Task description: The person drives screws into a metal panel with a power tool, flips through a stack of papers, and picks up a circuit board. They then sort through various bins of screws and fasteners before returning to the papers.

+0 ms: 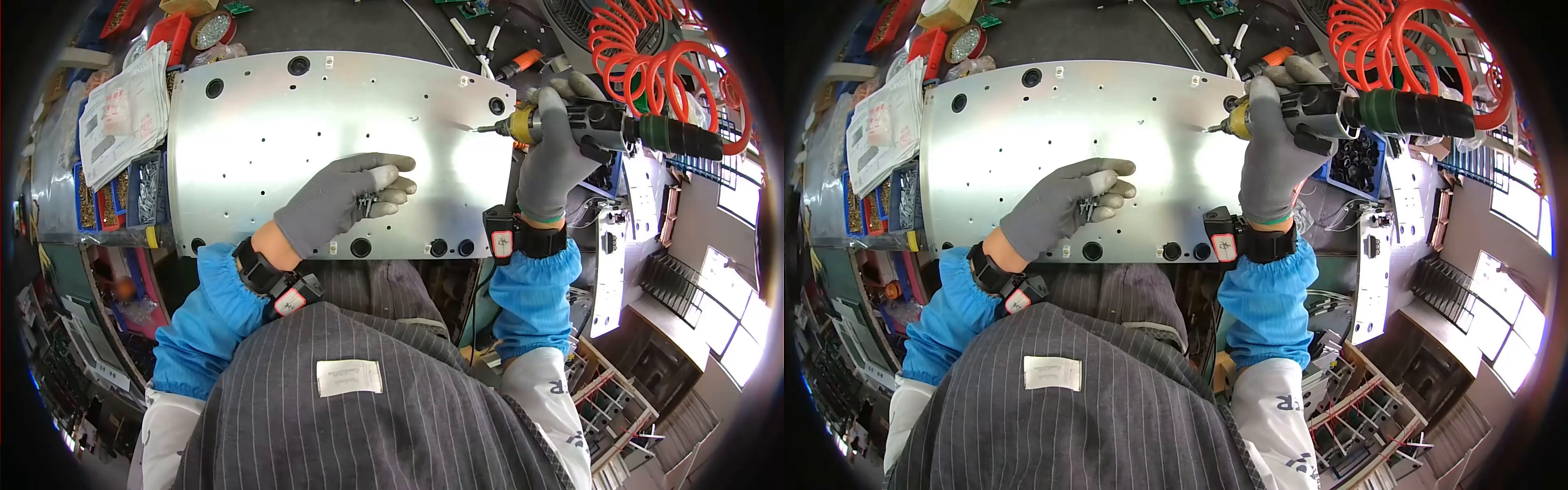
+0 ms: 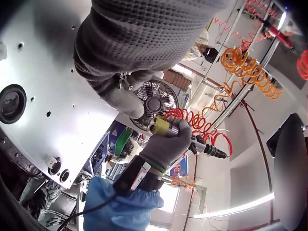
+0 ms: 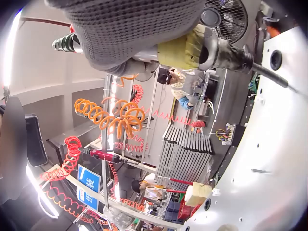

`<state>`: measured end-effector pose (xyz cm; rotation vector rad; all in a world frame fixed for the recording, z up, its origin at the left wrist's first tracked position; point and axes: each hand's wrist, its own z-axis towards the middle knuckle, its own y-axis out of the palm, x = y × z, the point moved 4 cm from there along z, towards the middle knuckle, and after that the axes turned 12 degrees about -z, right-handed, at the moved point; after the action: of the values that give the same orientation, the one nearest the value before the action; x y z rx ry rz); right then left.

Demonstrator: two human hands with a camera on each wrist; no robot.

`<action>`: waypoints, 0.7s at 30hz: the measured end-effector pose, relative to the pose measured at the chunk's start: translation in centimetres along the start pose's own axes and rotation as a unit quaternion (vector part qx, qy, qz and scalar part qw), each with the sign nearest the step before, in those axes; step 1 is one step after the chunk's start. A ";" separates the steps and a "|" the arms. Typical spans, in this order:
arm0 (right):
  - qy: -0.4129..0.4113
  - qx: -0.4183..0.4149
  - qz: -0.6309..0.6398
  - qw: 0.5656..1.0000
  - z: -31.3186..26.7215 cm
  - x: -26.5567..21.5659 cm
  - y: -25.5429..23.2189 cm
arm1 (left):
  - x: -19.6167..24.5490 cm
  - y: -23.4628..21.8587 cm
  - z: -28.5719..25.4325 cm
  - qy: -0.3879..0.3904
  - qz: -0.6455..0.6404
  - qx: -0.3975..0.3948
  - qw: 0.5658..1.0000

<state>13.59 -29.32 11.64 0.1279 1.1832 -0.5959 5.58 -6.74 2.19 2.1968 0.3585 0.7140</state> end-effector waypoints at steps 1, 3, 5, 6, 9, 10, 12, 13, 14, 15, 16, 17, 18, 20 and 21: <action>0.008 -0.002 0.007 1.000 0.0 -0.2 -0.1 | -0.1 -0.1 0.1 0.010 -0.015 0.001 1.000; 0.016 -0.007 0.018 1.000 -0.2 -0.9 0.0 | -0.2 0.0 0.0 0.009 -0.031 0.006 0.999; -0.024 -0.021 -0.013 0.999 -1.2 -2.8 -0.4 | -0.1 0.1 0.0 0.010 -0.047 0.015 0.999; 0.036 -0.012 -0.019 0.999 -2.3 -4.0 -0.7 | -0.2 0.2 0.1 -0.001 -0.022 0.020 1.000; 0.087 -0.053 0.075 0.992 -4.0 -5.2 -1.1 | -1.0 -0.1 0.8 -0.027 -0.002 0.010 1.000; 0.086 -0.049 0.075 0.992 -4.6 -5.7 -1.3 | -1.3 -0.1 0.9 -0.040 -0.011 -0.003 0.999; 0.117 -0.054 0.088 0.988 -5.8 -6.1 -1.6 | -1.4 0.2 0.8 -0.046 -0.001 -0.006 0.999; 0.117 -0.050 0.087 0.988 -6.1 -6.3 -1.8 | -1.6 0.3 0.6 -0.051 0.005 -0.006 0.999; 0.130 -0.033 0.096 0.986 -6.4 -6.4 -2.0 | -1.8 0.2 0.5 -0.054 0.007 -0.007 0.999; 0.143 -0.016 0.105 0.984 -6.7 -6.5 -2.3 | -1.9 0.2 0.5 -0.056 0.028 -0.018 0.998; 0.082 -0.034 0.084 0.993 -6.8 -5.9 -3.0 | -2.0 0.2 0.4 -0.058 0.048 -0.029 0.997; 0.083 -0.030 0.083 0.993 -6.9 -5.8 -3.3 | -2.2 0.3 0.2 -0.062 0.051 -0.030 0.996; 0.106 -0.008 0.117 0.987 -7.1 -5.8 -3.5 | -2.1 0.7 0.1 -0.049 0.045 -0.046 0.997; 0.121 0.020 0.114 0.986 -7.8 -5.8 -3.9 | -2.2 0.7 -0.2 -0.040 0.040 -0.062 0.996; 0.123 0.023 0.112 0.986 -8.1 -6.0 -3.8 | -2.1 0.6 -0.2 -0.027 0.042 -0.075 0.996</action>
<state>3.47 -27.11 14.66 0.3789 1.3717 -0.4170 3.75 -8.01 1.96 2.0934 0.1798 0.7021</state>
